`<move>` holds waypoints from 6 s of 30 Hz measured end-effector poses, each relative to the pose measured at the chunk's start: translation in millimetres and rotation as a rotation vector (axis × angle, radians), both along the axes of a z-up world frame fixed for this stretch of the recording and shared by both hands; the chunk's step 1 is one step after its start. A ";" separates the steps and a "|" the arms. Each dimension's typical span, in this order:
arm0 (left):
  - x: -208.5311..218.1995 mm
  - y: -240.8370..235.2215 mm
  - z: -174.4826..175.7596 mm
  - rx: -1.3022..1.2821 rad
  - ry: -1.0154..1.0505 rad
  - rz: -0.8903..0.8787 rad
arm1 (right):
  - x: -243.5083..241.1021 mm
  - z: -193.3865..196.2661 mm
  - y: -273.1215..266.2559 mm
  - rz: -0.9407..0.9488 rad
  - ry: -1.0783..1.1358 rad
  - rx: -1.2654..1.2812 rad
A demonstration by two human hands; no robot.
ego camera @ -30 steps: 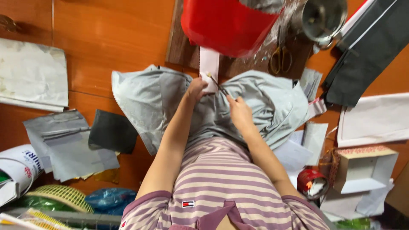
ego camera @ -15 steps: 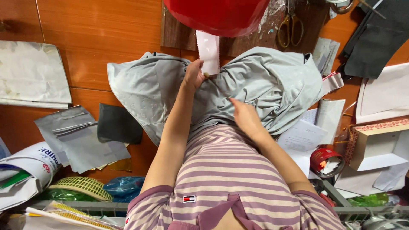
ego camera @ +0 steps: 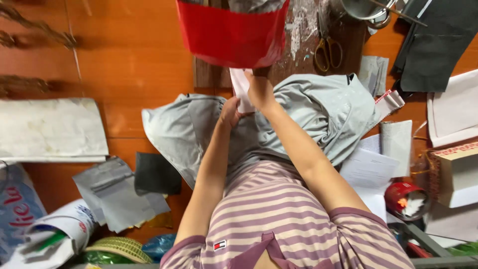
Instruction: Apply red and white paper to a bamboo frame and trim excess using scissors.
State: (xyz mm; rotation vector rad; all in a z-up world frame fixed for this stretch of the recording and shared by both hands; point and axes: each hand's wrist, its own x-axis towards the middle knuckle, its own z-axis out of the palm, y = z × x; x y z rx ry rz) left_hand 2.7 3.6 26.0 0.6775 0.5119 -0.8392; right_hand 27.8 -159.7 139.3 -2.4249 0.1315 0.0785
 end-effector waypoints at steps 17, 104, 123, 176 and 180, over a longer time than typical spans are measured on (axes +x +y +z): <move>-6.9 0.9 -15.1 -0.034 -0.074 0.020 | -111.7 78.2 -61.0 0.006 -0.402 0.001; 221.4 30.0 319.4 1.086 -0.926 0.300 | 76.8 199.8 -33.1 -0.323 -0.599 0.520; 179.1 32.5 322.2 0.430 -0.955 0.413 | 71.6 184.0 -37.5 -0.016 -0.513 0.794; 14.6 -3.6 21.8 0.929 -0.312 -0.065 | -113.1 109.2 -262.4 -0.550 0.299 1.095; 8.4 -9.5 -23.2 0.143 -0.143 0.168 | -143.0 92.1 -236.0 -0.444 0.619 0.911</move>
